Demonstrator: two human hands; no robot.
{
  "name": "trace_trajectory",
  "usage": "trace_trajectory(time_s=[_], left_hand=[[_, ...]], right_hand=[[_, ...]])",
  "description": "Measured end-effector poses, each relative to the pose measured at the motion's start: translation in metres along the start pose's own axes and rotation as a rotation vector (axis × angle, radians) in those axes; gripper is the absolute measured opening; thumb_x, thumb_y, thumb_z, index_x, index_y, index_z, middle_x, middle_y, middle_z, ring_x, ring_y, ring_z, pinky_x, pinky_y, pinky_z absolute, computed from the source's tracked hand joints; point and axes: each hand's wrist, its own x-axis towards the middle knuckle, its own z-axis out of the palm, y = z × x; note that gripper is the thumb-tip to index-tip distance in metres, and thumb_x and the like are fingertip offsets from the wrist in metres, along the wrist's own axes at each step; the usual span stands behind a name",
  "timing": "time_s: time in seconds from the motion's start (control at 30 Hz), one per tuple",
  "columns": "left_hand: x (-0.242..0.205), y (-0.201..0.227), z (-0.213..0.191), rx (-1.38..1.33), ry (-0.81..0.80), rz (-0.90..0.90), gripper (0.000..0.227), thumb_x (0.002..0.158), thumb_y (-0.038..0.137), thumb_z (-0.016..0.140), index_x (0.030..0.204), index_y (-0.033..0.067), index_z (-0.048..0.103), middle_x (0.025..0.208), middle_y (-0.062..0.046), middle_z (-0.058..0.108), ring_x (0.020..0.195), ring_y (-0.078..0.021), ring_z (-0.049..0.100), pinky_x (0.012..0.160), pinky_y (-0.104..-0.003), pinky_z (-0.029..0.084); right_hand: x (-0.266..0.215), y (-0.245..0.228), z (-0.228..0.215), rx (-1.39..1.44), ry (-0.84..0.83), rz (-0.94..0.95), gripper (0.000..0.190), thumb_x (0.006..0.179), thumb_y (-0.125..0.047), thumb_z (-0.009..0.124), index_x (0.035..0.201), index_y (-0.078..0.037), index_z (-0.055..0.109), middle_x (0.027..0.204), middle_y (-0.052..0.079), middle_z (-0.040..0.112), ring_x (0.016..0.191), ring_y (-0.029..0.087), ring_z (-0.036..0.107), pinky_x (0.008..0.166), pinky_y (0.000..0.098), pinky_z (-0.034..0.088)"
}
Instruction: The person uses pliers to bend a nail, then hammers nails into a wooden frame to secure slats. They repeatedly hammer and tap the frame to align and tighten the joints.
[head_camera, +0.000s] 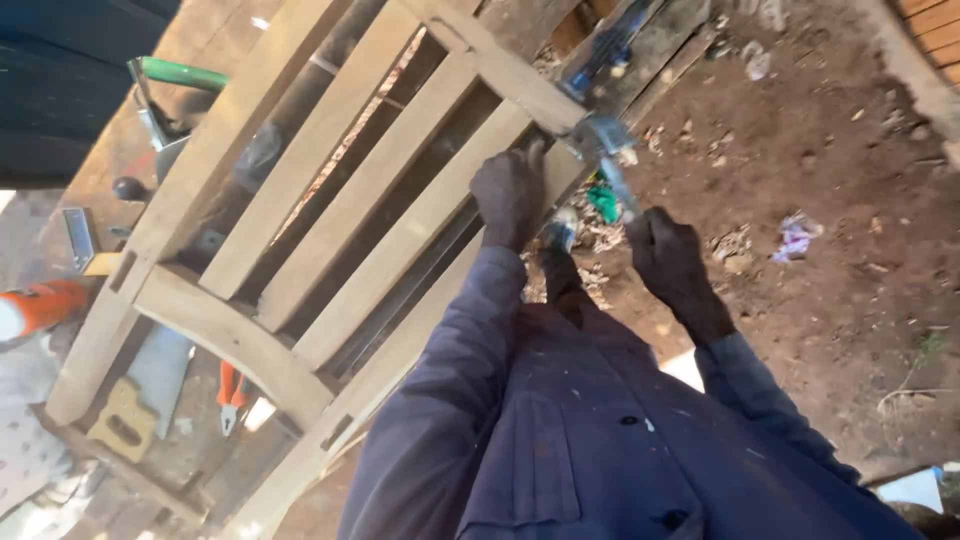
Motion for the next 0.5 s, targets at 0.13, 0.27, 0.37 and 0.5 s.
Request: trace_trajectory(time_s=[0.13,0.27,0.37,0.5], left_hand=[[0.015,-0.016,0.009,0.006,0.003,0.009,0.063,0.097,0.059,0.043,0.086,0.0087,0.078,0.077,-0.022,0.072,0.085,-0.0461,0.075,0.079,-0.059,0.059],[0.011,-0.012,0.021,0.050,0.038,0.018,0.059,0.099,0.055,0.046,0.085,0.0081,0.079,0.075,-0.020,0.072,0.081,-0.0429,0.076,0.075,-0.055,0.061],[0.012,-0.009,0.011,0.044,0.032,0.013,0.058,0.098,0.054,0.048,0.084,0.0073,0.078,0.073,-0.019,0.072,0.078,-0.0424,0.076,0.072,-0.054,0.061],[0.016,-0.007,0.002,0.108,0.043,0.010,0.060,0.097,0.056,0.046,0.081,0.0073,0.078,0.071,-0.019,0.073,0.076,-0.0412,0.076,0.070,-0.053,0.062]], right_hand=[[0.001,-0.025,0.007,0.022,0.102,0.021,0.039,0.114,-0.044,0.049,0.093,-0.012,0.056,0.058,0.019,0.059,0.068,0.047,0.069,0.055,0.0567,0.050],[0.003,0.000,0.011,-0.104,0.064,-0.042,0.044,0.113,-0.045,0.054,0.089,-0.008,0.055,0.055,0.020,0.058,0.064,0.049,0.067,0.050,0.0590,0.047],[0.001,-0.020,-0.008,-0.061,0.053,0.003,0.040,0.112,-0.045,0.054,0.089,-0.012,0.055,0.056,0.017,0.058,0.068,0.047,0.069,0.051,0.0560,0.048],[0.000,-0.003,0.030,-0.909,0.010,-0.305,0.025,0.099,-0.039,0.069,0.080,-0.023,0.068,0.063,-0.001,0.064,0.065,0.023,0.075,0.059,0.0268,0.058]])
